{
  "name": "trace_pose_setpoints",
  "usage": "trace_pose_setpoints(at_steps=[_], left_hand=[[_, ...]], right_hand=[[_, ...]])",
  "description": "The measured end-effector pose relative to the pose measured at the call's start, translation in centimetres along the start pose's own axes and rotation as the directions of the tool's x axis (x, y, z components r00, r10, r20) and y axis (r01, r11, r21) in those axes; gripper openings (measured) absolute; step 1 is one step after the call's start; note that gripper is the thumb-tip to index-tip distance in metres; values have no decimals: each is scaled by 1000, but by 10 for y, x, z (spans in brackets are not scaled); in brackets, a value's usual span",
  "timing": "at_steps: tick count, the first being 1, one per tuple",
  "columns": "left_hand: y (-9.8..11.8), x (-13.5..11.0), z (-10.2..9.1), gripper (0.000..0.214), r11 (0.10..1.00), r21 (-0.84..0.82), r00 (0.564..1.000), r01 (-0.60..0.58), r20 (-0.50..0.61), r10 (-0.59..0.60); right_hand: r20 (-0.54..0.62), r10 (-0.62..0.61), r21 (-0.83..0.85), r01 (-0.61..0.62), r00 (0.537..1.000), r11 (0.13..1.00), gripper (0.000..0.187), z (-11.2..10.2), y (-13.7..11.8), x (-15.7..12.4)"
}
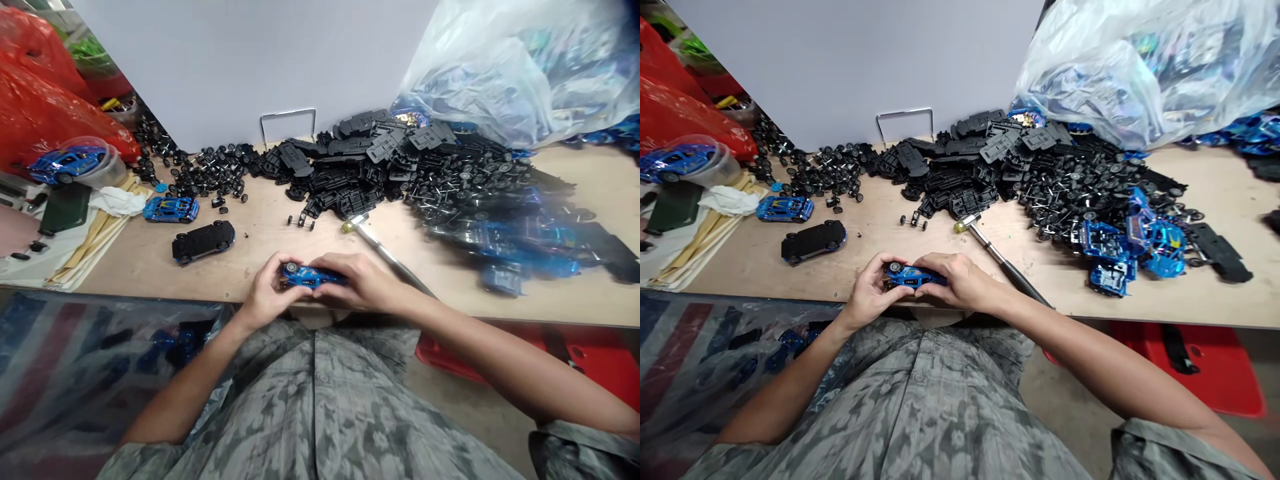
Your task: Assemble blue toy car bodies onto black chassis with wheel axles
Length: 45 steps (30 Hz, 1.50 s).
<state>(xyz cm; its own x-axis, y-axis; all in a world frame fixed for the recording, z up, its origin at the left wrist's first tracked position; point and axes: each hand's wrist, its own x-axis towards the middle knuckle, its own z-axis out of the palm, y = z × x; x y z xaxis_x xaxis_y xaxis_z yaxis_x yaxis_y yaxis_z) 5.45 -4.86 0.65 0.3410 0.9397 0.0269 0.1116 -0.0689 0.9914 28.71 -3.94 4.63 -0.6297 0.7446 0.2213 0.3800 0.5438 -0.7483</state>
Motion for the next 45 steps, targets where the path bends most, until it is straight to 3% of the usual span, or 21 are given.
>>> trace_pose_setpoints(at_steps=[6,8,11,13,15,17,20,22,24,27,32,37,45], left_hand=[[-5,-5,1,35,982,149,993,-119,-10,122],[-1,-4,-1,42,991,90,995,-100,-9,101],[10,3,-6,64,981,-191,999,39,32,-33],[15,10,-9,60,923,-311,973,226,127,-195],[16,17,-9,54,886,-324,942,331,178,-286],[12,19,-7,48,930,-264,966,254,122,-229],[4,17,-4,33,998,-12,998,-55,36,55],[3,13,-3,25,957,163,971,-238,65,231],[3,12,-4,23,909,259,945,-326,112,307],[5,13,-7,35,882,299,930,-364,171,326],[3,16,-8,35,855,286,895,-433,251,369],[0,14,1,28,842,259,880,-473,181,438],[2,10,5,21,841,305,894,-447,146,423]], right_hand=[[5,-77,-129,77,997,989,24,5,-3,-3],[-50,-171,-225,156,984,962,26,8,-3,-7],[-67,-396,-525,306,916,795,33,10,-1,-15],[12,-510,-691,376,860,617,38,9,1,-19],[95,-541,-741,423,835,522,38,9,3,-23],[72,-515,-720,402,854,566,39,11,7,-27],[-201,-339,-583,165,919,795,55,16,15,-34],[-346,-169,-421,8,923,907,59,19,20,-38],[-375,-59,-290,-56,925,955,45,22,24,-42],[-372,-13,-199,-67,928,978,28,24,26,-45],[-380,-35,-149,-24,924,989,31,27,25,-46],[-430,-85,-132,31,899,991,23,35,26,-45],[-411,-66,-79,37,909,996,25,36,18,-43]])
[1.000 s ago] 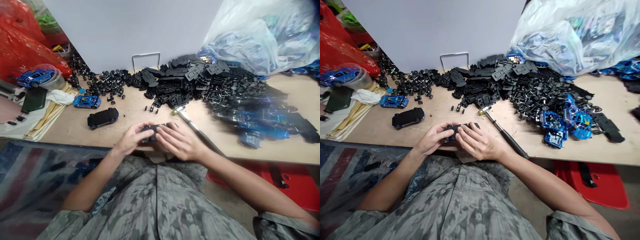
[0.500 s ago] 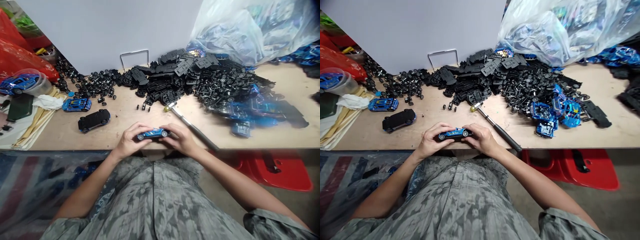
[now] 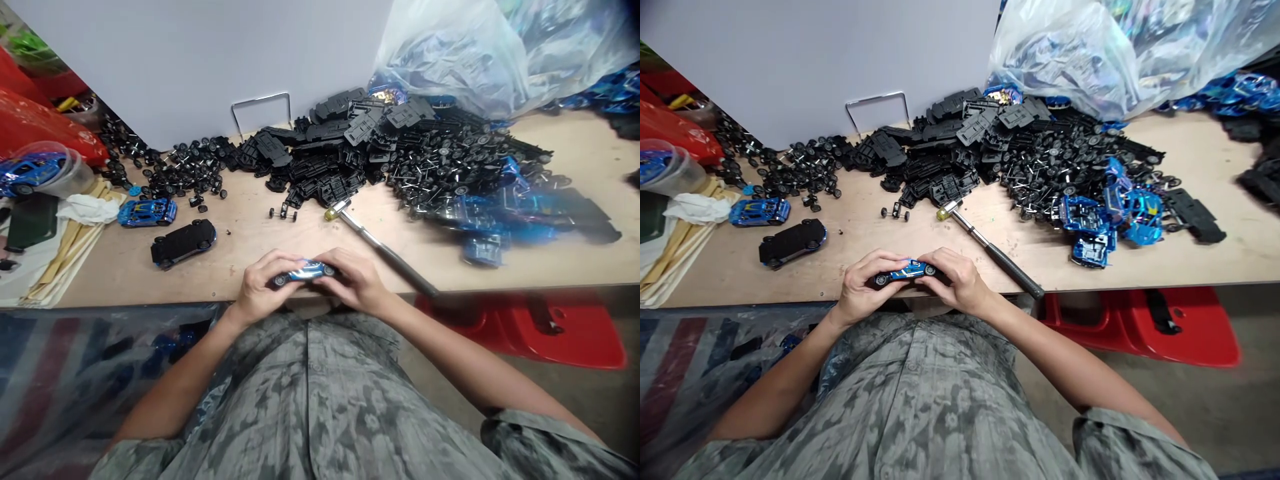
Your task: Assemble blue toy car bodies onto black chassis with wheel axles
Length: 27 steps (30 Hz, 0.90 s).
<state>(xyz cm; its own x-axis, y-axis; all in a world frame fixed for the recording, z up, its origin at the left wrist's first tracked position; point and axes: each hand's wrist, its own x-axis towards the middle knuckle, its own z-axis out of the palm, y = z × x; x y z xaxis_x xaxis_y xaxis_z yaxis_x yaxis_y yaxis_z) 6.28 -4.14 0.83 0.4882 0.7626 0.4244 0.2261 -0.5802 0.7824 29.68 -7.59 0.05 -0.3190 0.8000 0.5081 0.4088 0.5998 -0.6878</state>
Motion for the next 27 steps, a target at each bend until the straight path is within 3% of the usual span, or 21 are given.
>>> trace_pose_setpoints(at_steps=[5,8,11,13,14,16,18,19,21,22,25,27], left_hand=[[1,1,3,20,1000,-17,1000,0,-20,0],[4,5,3,19,998,-43,999,50,-3,-51],[7,11,-2,22,964,-65,966,259,13,-259],[8,17,-8,30,897,-71,899,437,45,-435],[7,20,-12,33,859,-63,861,508,75,-504],[5,29,-19,38,810,-6,803,586,139,-580],[4,38,-24,41,794,59,776,605,180,-605],[4,43,-25,43,788,82,765,611,198,-613],[6,51,-27,46,772,114,740,626,225,-634],[8,54,-27,47,760,131,723,637,241,-647],[12,61,-28,49,733,199,674,651,292,-678],[13,65,-29,48,735,242,661,634,323,-677]], right_hand=[[-111,6,-48,-11,994,999,18,13,-6,1],[-61,52,-124,-59,997,991,16,9,-10,5],[-1,95,-279,-91,996,956,25,-18,-16,0],[-61,132,-390,-145,989,909,31,-43,-19,-12],[-111,161,-474,-194,981,859,30,-55,-20,-20],[-125,321,-781,-293,939,552,26,-72,-19,-37],[-119,416,-898,-276,902,343,26,-81,-17,-52],[-125,443,-913,-278,888,299,29,-82,-16,-58],[-169,460,-884,-341,871,321,34,-83,-18,-66],[-198,458,-837,-393,866,381,35,-83,-22,-69],[-282,452,-540,-529,846,654,32,-83,-41,-79],[-319,467,-291,-554,825,780,32,-78,-55,-87]])
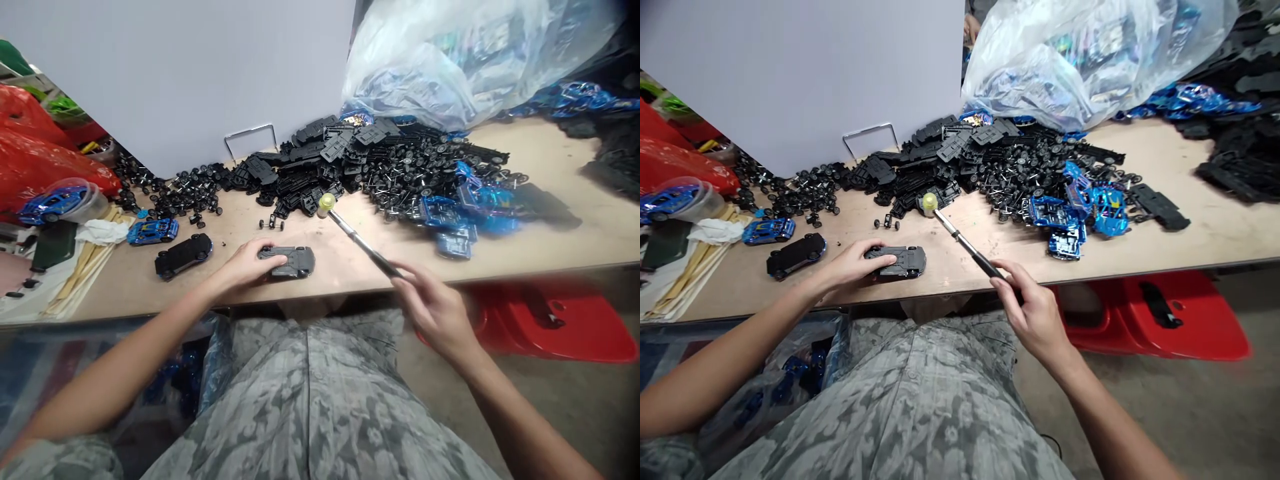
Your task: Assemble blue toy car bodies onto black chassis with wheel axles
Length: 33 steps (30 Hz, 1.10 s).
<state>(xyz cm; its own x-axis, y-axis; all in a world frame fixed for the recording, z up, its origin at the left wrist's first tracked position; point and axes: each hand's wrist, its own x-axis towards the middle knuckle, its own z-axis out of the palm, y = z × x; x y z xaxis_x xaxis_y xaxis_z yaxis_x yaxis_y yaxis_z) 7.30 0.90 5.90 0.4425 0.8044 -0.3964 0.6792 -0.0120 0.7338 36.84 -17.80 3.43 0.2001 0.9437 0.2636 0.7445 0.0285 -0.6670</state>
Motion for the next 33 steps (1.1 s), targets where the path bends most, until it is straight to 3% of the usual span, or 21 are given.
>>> trace_pose_setpoints(at_steps=[3,6,10,16,18,20,24,26,28,30,33], left_hand=[[2,2,-4,48,999,37,1000,-23,11,23],[2,5,-6,51,999,26,999,-19,32,18],[4,7,-9,49,999,24,999,-32,17,31],[3,6,-8,55,998,-41,995,54,90,-50],[4,4,-7,59,998,-45,997,49,63,-46],[4,2,-6,62,999,-48,1000,14,17,-14],[2,-2,-4,57,999,-46,999,-25,-27,24],[1,-6,0,54,995,-96,998,-15,-55,10],[0,-11,6,53,968,-252,996,-1,-91,-23],[2,-16,15,50,870,-493,993,9,-96,-65],[7,-24,29,37,640,-768,992,19,-67,-109]], right_hand=[[-50,3,214,8,999,977,38,9,-7,-25],[-2,-10,299,10,1000,954,38,24,-7,-40],[-53,144,413,-110,988,904,43,32,-3,-47],[48,55,418,-70,997,906,40,30,4,-61],[13,89,423,-86,996,902,43,30,6,-68],[19,46,403,-50,999,914,43,31,6,-74],[59,-70,312,49,996,949,40,29,6,-73],[-41,-107,210,114,993,971,41,23,8,-64],[-152,-191,19,196,970,980,41,16,12,-48],[-163,-246,-248,201,955,947,42,11,18,-28],[-67,-195,-555,126,979,822,42,11,29,9]])
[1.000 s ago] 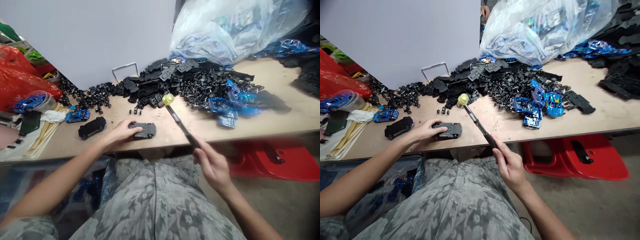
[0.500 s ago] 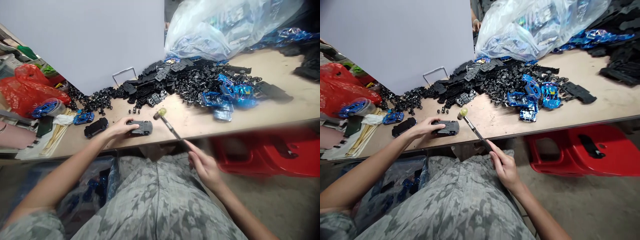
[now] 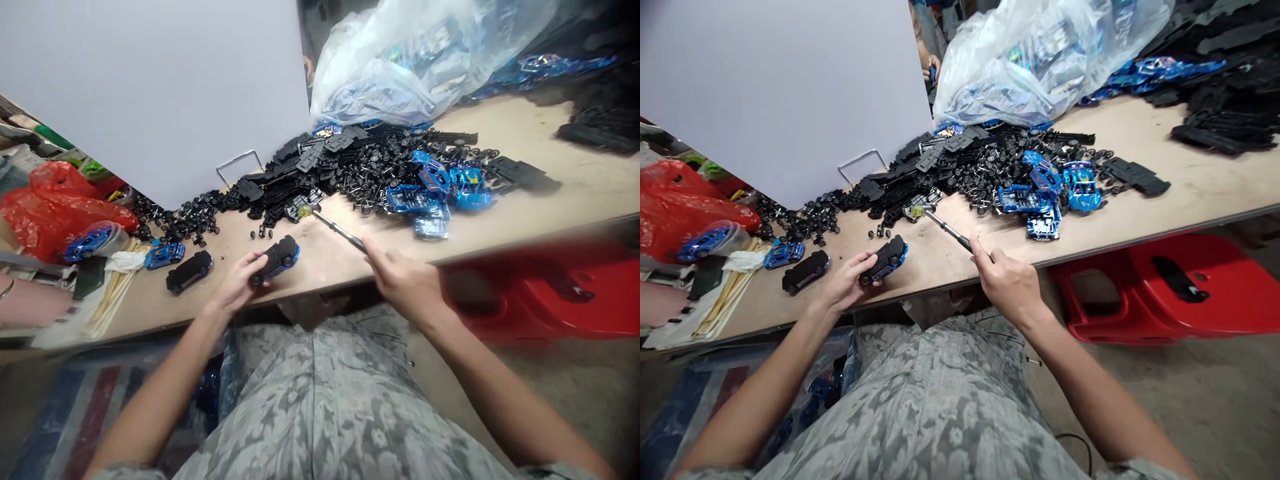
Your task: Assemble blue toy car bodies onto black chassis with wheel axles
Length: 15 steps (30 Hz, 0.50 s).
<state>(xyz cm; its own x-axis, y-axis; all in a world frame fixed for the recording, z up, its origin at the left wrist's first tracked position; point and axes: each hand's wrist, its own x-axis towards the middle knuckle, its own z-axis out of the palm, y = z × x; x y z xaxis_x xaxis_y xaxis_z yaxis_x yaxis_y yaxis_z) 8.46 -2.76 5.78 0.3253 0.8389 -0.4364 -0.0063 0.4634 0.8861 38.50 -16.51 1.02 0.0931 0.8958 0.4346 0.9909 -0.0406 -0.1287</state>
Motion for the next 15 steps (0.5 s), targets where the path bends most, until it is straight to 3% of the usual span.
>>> trace_pose_setpoints(at_steps=[4,8,9,11,13,15], left_hand=[[-6,-9,16,10,952,-294,996,82,2,-85],[-12,-12,35,12,875,-466,991,130,23,-134],[-15,-12,41,14,857,-494,989,144,35,-145],[-22,-12,52,17,841,-518,988,155,66,-142],[-30,-12,61,23,862,-499,995,91,81,-58],[-35,-12,67,26,884,-465,995,-44,58,80]], right_hand=[[-1,-89,31,89,996,996,39,14,3,41],[-88,-239,246,254,967,936,47,19,-31,60],[-114,-275,316,297,955,901,58,20,-45,60],[-180,-246,645,303,952,702,74,26,-72,60],[-175,-138,797,223,975,561,65,32,-92,60],[-138,-62,859,150,989,490,55,37,-101,61]])
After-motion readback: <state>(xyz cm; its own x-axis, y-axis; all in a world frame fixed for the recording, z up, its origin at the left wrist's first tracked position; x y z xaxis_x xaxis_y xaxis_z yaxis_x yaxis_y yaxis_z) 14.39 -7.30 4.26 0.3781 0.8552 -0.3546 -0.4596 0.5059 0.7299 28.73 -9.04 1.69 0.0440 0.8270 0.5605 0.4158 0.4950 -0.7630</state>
